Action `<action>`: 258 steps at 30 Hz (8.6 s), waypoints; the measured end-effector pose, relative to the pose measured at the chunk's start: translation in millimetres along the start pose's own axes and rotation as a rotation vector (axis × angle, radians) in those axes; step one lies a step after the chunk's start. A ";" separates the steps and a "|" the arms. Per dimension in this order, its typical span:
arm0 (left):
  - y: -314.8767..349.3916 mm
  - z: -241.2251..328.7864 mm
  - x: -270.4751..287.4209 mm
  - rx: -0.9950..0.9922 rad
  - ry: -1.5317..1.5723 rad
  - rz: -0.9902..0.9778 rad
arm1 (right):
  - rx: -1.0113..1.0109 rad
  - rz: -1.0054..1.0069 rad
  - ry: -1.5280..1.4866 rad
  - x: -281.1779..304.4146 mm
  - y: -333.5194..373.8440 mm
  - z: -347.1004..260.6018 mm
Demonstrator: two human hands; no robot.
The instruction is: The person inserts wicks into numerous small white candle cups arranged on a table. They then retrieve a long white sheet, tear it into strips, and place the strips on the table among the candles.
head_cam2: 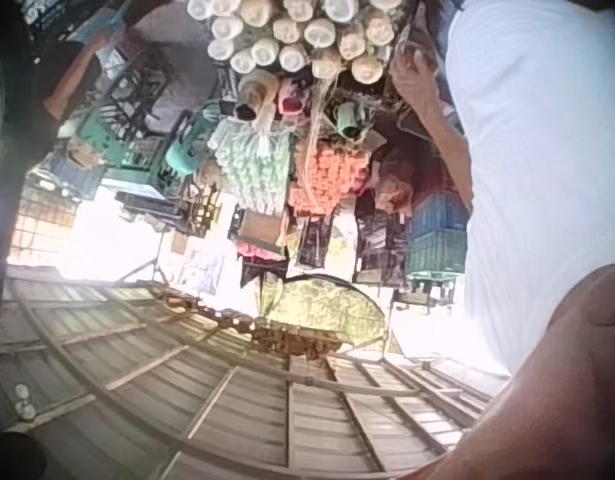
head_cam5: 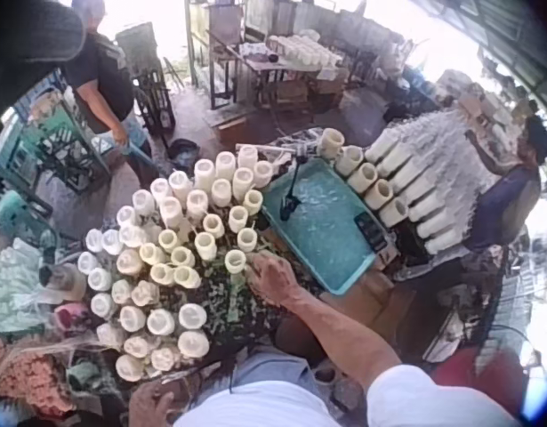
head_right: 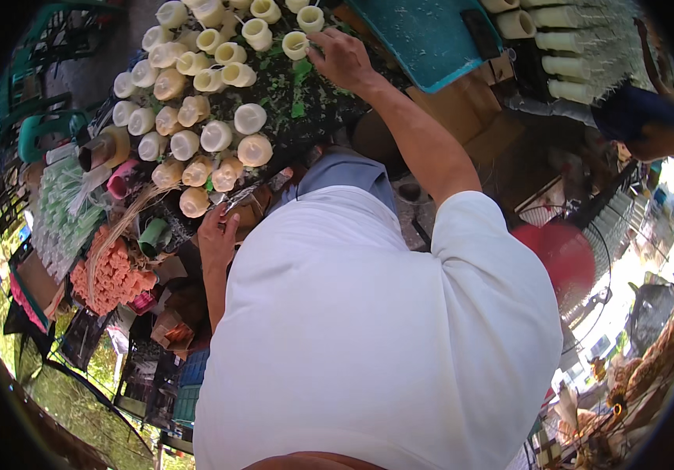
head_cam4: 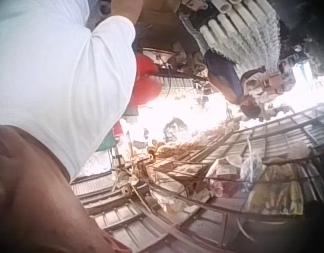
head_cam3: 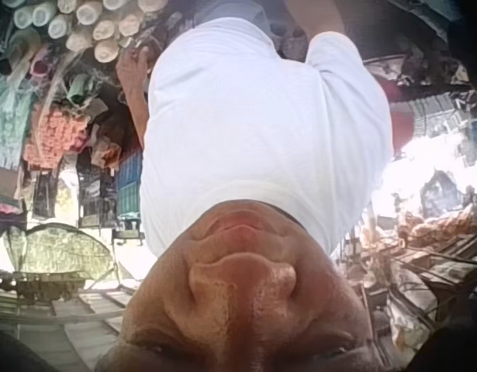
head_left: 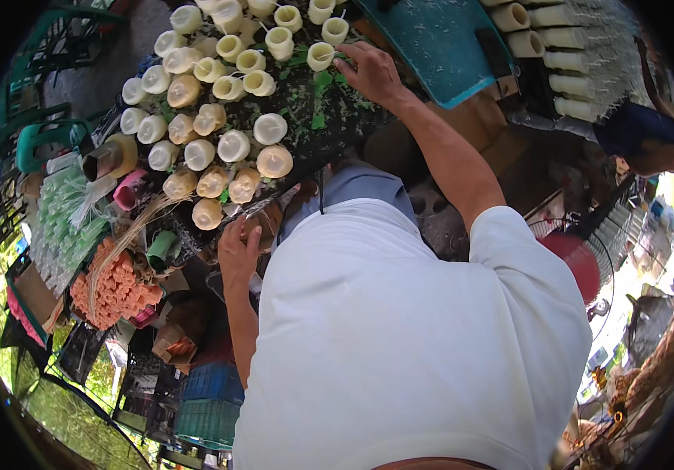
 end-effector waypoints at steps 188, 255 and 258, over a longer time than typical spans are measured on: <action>-405.7 133.1 143.6 -0.010 -0.694 0.169 | -0.238 -0.353 -0.300 -56.2 -45.4 -38.3; -272.7 66.9 266.0 -0.338 -0.114 0.575 | 0.075 -0.736 0.555 -353.2 -249.4 -118.0; -329.0 84.7 264.9 -0.326 -0.144 0.570 | -0.059 -0.718 0.498 -336.0 -254.3 -121.7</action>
Point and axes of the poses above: each hand's wrist, its own y-axis away from the middle knuckle, its own x-axis out of the back of the hand, z = x × y, the point moved 9 cm from there along -y, towards the middle knuckle, and after that the axes turned 1 degree about z, right-handed, at the moved point
